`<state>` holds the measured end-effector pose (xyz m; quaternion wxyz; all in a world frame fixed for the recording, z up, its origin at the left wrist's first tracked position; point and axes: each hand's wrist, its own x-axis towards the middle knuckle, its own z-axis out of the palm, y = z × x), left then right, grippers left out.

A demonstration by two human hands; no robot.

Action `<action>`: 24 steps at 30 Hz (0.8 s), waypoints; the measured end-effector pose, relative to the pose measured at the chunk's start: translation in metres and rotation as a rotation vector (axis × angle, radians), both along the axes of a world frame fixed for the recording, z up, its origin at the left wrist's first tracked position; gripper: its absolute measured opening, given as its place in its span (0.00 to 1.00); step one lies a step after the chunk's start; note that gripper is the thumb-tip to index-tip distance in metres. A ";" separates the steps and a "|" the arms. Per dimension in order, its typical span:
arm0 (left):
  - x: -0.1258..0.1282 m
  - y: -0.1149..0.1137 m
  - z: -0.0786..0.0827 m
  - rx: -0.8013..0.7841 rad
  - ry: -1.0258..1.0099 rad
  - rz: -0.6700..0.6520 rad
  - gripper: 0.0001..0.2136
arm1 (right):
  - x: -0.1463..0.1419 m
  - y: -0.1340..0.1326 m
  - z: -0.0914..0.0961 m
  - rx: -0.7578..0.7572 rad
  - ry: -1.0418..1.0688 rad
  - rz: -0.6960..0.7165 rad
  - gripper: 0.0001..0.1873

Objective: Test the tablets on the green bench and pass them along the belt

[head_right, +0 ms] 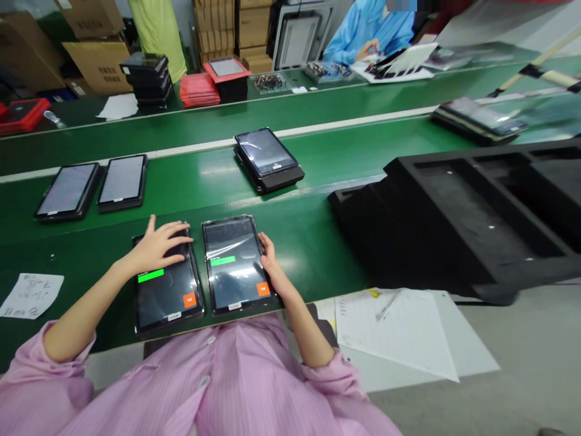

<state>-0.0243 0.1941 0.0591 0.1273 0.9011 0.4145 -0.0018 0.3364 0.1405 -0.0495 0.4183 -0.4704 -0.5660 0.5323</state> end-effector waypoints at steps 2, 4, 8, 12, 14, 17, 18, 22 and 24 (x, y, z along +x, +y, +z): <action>-0.014 -0.001 -0.003 -0.027 0.048 0.166 0.33 | -0.005 0.003 0.003 0.031 -0.077 0.052 0.46; -0.022 -0.002 -0.005 -0.095 0.089 0.234 0.41 | -0.005 0.004 0.008 0.089 -0.183 0.106 0.42; -0.022 -0.002 -0.003 -0.142 0.131 0.219 0.48 | 0.002 0.003 0.020 0.239 -0.363 0.182 0.31; -0.014 -0.001 0.004 -0.150 0.211 0.203 0.51 | 0.006 0.001 0.030 0.349 -0.538 0.118 0.22; -0.010 0.001 0.007 -0.190 0.223 0.207 0.52 | 0.006 0.006 0.032 0.386 -0.562 -0.001 0.20; -0.006 0.008 0.010 -0.264 0.204 0.179 0.51 | 0.002 0.026 0.025 0.317 -0.411 -0.207 0.20; -0.004 0.010 0.009 -0.272 0.205 0.161 0.48 | 0.001 0.034 0.021 0.250 -0.336 -0.238 0.20; 0.000 0.021 0.004 -0.268 0.213 0.126 0.42 | -0.005 0.057 0.004 0.020 -0.100 -0.233 0.20; 0.001 0.024 0.001 -0.264 0.202 0.127 0.40 | -0.007 0.059 -0.001 -0.015 -0.056 -0.255 0.20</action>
